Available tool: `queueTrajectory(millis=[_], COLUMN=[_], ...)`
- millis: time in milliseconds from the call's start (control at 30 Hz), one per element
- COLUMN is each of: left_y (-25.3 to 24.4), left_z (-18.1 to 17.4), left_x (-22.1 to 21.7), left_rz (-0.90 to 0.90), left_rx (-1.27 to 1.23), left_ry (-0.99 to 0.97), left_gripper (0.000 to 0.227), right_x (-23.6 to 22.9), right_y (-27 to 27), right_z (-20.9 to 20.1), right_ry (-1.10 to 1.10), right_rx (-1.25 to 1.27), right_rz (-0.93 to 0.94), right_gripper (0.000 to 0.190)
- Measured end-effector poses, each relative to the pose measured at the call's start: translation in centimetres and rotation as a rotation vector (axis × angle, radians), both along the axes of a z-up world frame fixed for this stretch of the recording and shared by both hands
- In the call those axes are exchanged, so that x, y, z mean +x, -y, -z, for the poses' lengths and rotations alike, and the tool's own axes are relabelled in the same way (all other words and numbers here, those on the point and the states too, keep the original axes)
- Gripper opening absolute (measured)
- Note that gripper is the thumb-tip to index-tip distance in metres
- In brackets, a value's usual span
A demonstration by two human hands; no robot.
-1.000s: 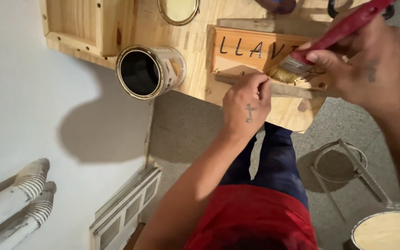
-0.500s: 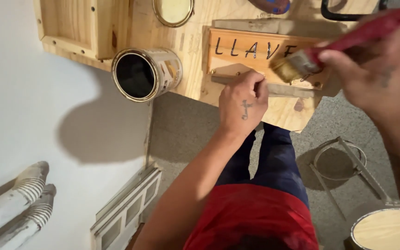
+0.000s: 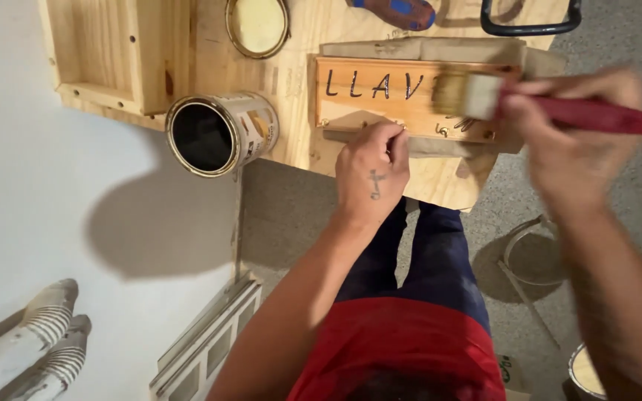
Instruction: Applying wood stain to a decorative wooden plaque using a paintbrush on a workbench.
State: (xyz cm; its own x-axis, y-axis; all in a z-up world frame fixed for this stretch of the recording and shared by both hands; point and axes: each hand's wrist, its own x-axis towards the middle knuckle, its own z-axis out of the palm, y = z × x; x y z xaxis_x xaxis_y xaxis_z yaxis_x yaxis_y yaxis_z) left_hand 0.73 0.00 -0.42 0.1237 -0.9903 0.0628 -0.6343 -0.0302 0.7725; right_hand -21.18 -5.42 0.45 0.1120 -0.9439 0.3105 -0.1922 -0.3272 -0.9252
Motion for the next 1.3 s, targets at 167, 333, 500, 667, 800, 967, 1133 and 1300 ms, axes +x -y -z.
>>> queueTrajectory(millis=[167, 333, 500, 667, 800, 967, 1133, 1300], left_y=[0.4, 0.1, 0.1, 0.1, 0.5, 0.6, 0.5, 0.5], left_z=[-0.4, -0.3, -0.6, -0.2, -1.0, -1.1, -0.9, -1.0], left_x=[0.1, -0.1, 0.0, 0.1, 0.1, 0.2, 0.5, 0.6], left_rz=[-0.01, -0.008, -0.01, -0.026, -0.018, 0.01, -0.011, 0.019], left_rx=[0.021, -0.016, 0.004, -0.021, 0.024, 0.068, 0.079, 0.026], left_ry=[-0.001, -0.052, -0.047, -0.02, -0.043, -0.039, -0.049, -0.028], left_gripper=[0.01, 0.009, 0.008, 0.011, 0.017, 0.014, 0.008, 0.013], right_x=[-10.1, 0.6, -3.0, -10.7, -14.1, -1.9, -1.6, 1.6], right_y=[-1.8, -0.3, -0.7, -1.3, -1.5, -3.1, -8.5, -9.7], right_z=[3.7, -2.8, 1.3, 0.6, 7.0, -3.7, -5.0, -3.6], right_ry=[-0.257, -0.168, -0.147, -0.377, -0.147, -0.148, -0.255, -0.143], right_rx=[0.573, -0.023, 0.143, 0.517, 0.411, 0.162, 0.17, 0.13], right_rz=[0.29, 0.1, 0.04, 0.071, 0.022, 0.176, 0.287, 0.302], right_gripper=[0.019, 0.051, 0.046, 0.011, 0.03, 0.032, 0.021, 0.023])
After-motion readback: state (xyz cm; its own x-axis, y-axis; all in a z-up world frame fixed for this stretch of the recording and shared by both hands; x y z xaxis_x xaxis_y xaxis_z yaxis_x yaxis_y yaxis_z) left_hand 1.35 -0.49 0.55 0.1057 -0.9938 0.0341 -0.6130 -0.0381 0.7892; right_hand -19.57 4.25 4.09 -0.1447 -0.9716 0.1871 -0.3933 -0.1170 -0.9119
